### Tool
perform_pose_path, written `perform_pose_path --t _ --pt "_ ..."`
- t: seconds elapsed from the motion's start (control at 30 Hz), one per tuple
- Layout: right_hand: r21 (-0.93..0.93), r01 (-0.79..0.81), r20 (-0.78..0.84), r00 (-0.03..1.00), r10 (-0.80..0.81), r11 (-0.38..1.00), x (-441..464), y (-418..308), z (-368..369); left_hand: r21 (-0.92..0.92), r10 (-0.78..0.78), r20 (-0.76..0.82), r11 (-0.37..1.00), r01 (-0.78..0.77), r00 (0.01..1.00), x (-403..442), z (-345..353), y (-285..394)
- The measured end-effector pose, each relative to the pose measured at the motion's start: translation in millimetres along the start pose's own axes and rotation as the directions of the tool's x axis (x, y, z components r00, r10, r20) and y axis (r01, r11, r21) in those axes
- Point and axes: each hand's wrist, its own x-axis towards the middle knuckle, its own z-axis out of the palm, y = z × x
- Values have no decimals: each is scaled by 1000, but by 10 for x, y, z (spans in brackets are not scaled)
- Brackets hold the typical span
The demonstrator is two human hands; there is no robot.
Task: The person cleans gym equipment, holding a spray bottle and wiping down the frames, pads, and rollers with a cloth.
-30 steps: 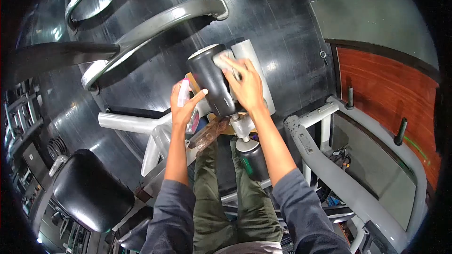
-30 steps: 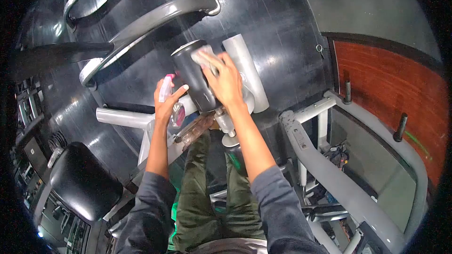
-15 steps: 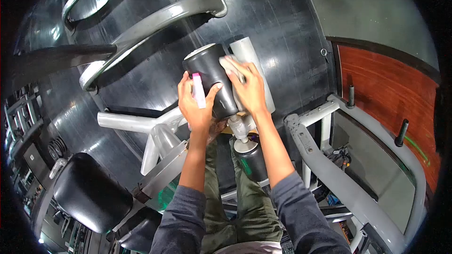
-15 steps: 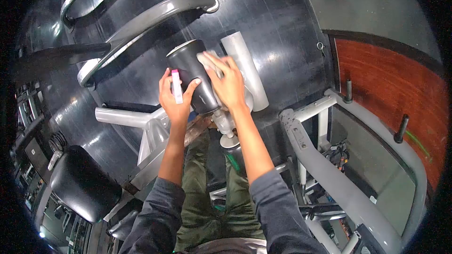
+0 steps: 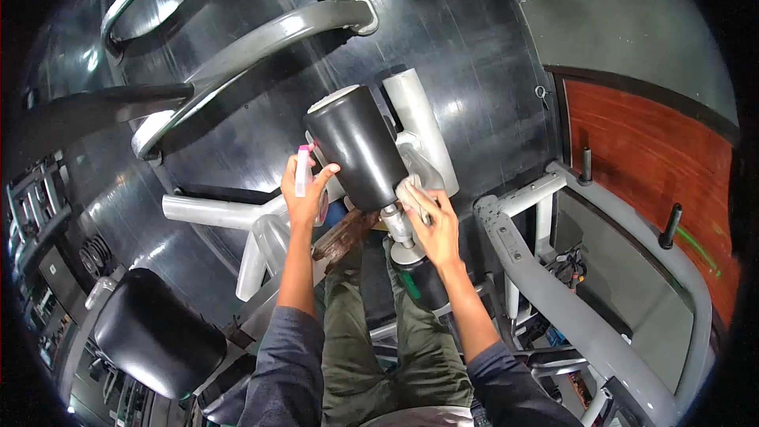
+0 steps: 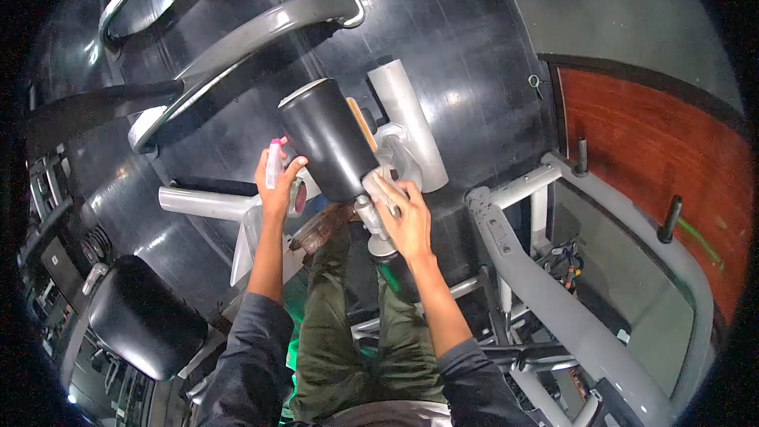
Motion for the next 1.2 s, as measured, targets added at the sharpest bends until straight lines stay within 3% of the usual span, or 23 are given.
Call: perform_pose_path --t 0.07,0.13,0.17,0.23,0.37,0.43,0.6,0.67,0.7,0.83,0.93,1.07,1.13,1.2 --pt "47 -54 -18 998 55 997 -41 29 53 4 -68 47 998 68 997 13 -80 59" --pt "49 -22 -84 996 26 999 124 -110 96 271 59 57 960 -72 997 10 -87 207" --pt "29 -25 -80 996 27 999 275 -185 121 276 61 61 958 -76 996 -22 -48 292" --pt "81 52 -91 995 -45 995 684 -350 184 300 111 -88 951 -80 990 -120 120 506" --pt "156 57 -9 998 -56 986 1348 -556 215 522 244 -164 843 -126 956 -22 352 482" --pt "170 36 8 999 -38 985 1306 -519 165 510 47 -207 857 67 977 48 386 610" --pt "84 -40 36 999 37 996 430 -129 -7 373 54 -170 928 14 984 56 248 442" --pt "109 -148 13 989 148 983 212 -7 -4 154 -21 -50 988 29 999 124 100 174" --pt "113 -150 13 989 149 982 248 -48 7 165 -63 17 985 59 998 136 60 244" --pt "123 -34 -72 996 43 992 682 -292 202 85 -214 167 976 202 962 208 -72 198" --pt "153 60 -70 996 -50 986 1368 -505 303 6 -184 177 983 186 967 235 -100 9" --pt "164 55 -11 998 -54 985 1493 -572 237 -36 -209 172 975 218 963 244 -123 69" --pt "134 23 2 1000 -23 991 1156 -453 155 68 -246 186 969 237 951 269 -166 200" --pt "216 -29 0 1000 30 976 785 -223 93 101 -279 178 959 265 944 256 -148 378"
